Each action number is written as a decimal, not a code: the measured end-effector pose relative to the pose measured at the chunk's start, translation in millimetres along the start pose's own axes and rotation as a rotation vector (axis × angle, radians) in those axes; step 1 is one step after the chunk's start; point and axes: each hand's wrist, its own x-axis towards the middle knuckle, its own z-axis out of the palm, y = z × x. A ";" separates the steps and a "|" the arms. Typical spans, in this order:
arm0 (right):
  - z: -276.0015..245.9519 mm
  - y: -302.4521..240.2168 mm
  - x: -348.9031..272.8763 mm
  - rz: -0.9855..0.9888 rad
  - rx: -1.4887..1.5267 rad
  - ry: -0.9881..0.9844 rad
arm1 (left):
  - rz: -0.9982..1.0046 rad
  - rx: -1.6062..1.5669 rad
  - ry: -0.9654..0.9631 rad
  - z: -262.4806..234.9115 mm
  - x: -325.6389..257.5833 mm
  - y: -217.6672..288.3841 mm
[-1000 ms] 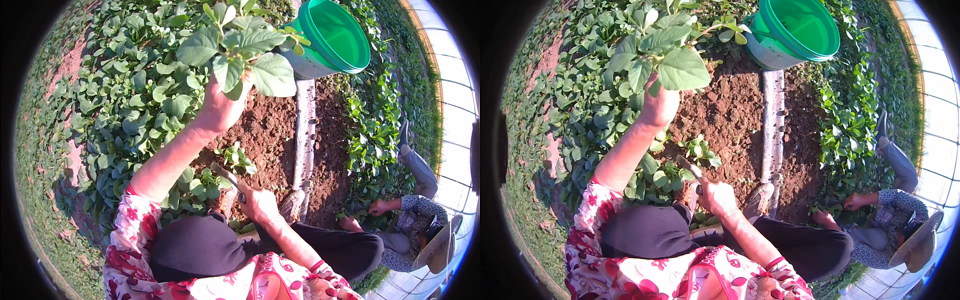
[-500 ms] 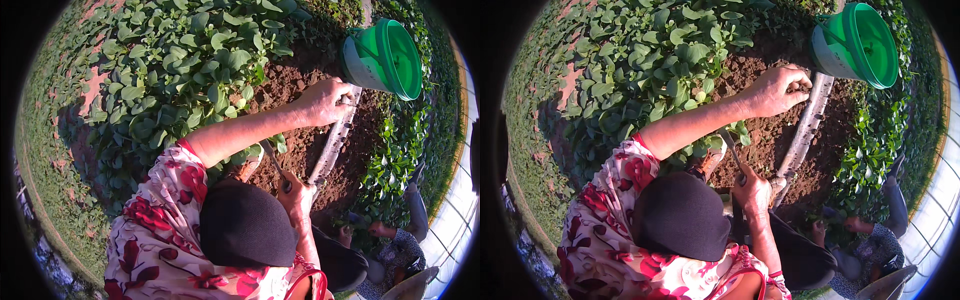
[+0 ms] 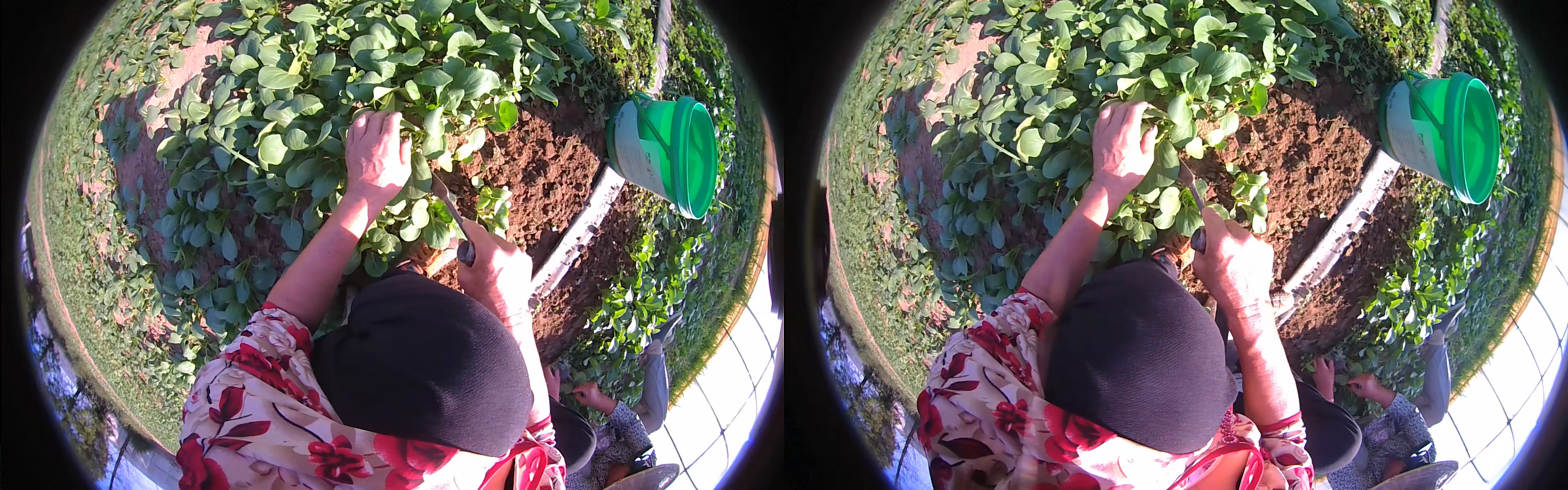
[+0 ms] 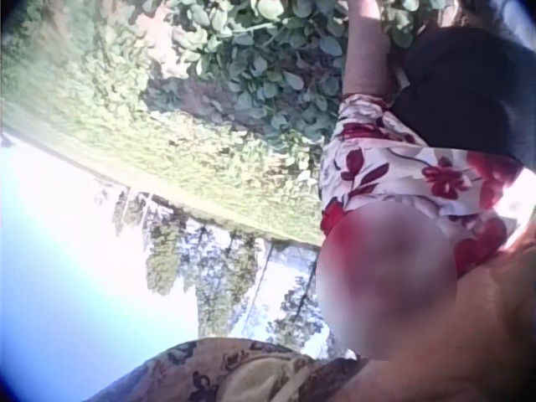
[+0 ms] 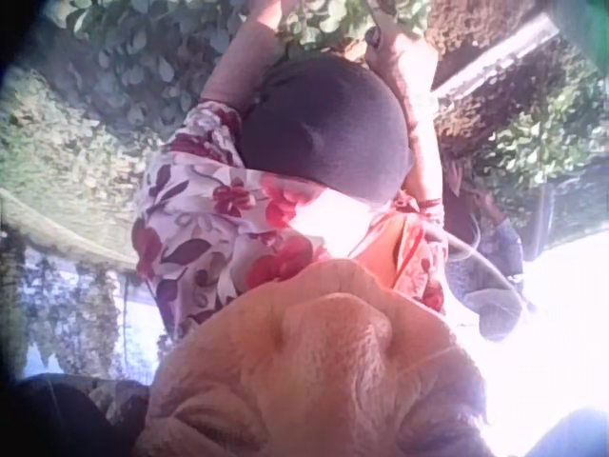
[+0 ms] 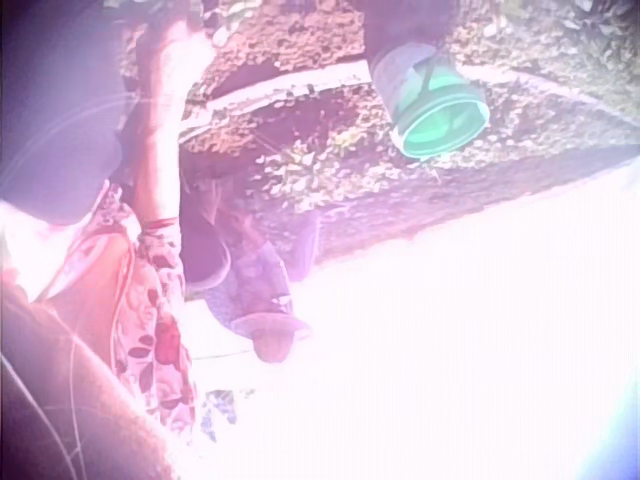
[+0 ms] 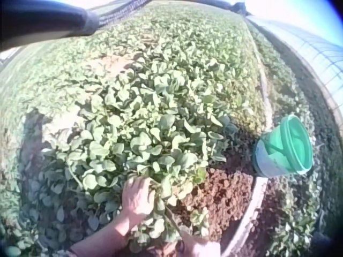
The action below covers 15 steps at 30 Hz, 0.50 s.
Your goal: The person pulls plants from a garden bed by hand and with a small hand shovel, placing the collected foliage into buckets.
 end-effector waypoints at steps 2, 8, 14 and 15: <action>1.4 -9.8 10.0 -0.031 -0.012 0.062 | -0.001 0.214 -0.195 -8.0 -11.8 -13.6; -7.0 -18.9 24.8 0.088 0.076 0.139 | -0.016 0.094 -0.415 -9.3 -65.8 5.2; -18.9 -24.9 9.2 0.005 0.262 0.047 | 0.033 -0.281 -0.215 -23.8 -84.8 0.4; -16.7 -24.9 9.2 -0.057 0.264 0.032 | -0.007 -0.263 -0.158 -35.2 -83.8 -4.8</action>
